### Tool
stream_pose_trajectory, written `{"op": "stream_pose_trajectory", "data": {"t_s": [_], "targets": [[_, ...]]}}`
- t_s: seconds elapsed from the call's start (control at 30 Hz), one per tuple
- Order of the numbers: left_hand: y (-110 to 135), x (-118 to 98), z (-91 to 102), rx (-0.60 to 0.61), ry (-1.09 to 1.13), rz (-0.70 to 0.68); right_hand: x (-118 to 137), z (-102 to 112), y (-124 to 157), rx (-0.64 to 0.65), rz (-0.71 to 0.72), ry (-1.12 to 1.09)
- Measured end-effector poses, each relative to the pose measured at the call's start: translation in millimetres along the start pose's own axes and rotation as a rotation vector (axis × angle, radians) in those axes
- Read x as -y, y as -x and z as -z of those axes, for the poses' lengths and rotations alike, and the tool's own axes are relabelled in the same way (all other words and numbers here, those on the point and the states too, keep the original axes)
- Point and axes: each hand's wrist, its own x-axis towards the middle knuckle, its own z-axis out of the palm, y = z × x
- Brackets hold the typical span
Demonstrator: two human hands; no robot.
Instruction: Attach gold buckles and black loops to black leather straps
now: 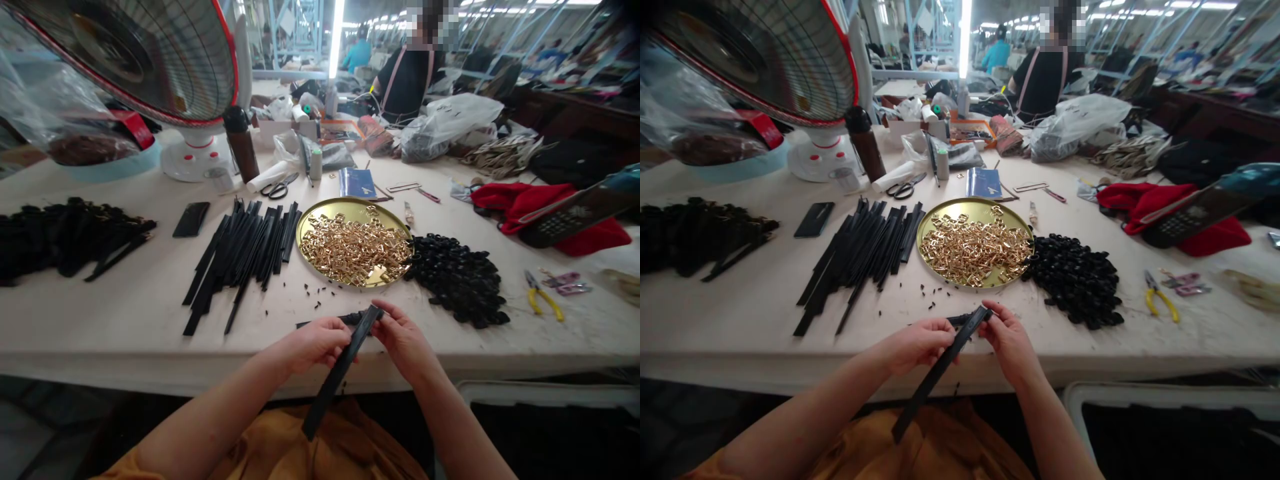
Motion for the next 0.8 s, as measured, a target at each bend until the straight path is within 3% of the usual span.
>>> {"op": "stream_pose_trajectory", "data": {"t_s": [0.17, 0.33, 0.53, 0.8], "targets": [[1.6, 5.6, 3.3, -0.072, -0.171, -0.067, -0.1, -1.5, 0.7, -0.037, -0.025, -0.032], [0.6, 15.8, 10.5, -0.089, -0.337, -0.234, -0.7, 1.7, 7.0, -0.038, -0.052, -0.083], [3.4, 18.1, 7.5, -0.262, -0.451, -0.317, 2.6, -1.7, 19.7, -0.002, -0.018, -0.144], [3.7, 30.0, -5.5, -0.229, -0.451, -0.298, -8.2, -2.1, 29.0, -0.027, 0.060, -0.072]]}}
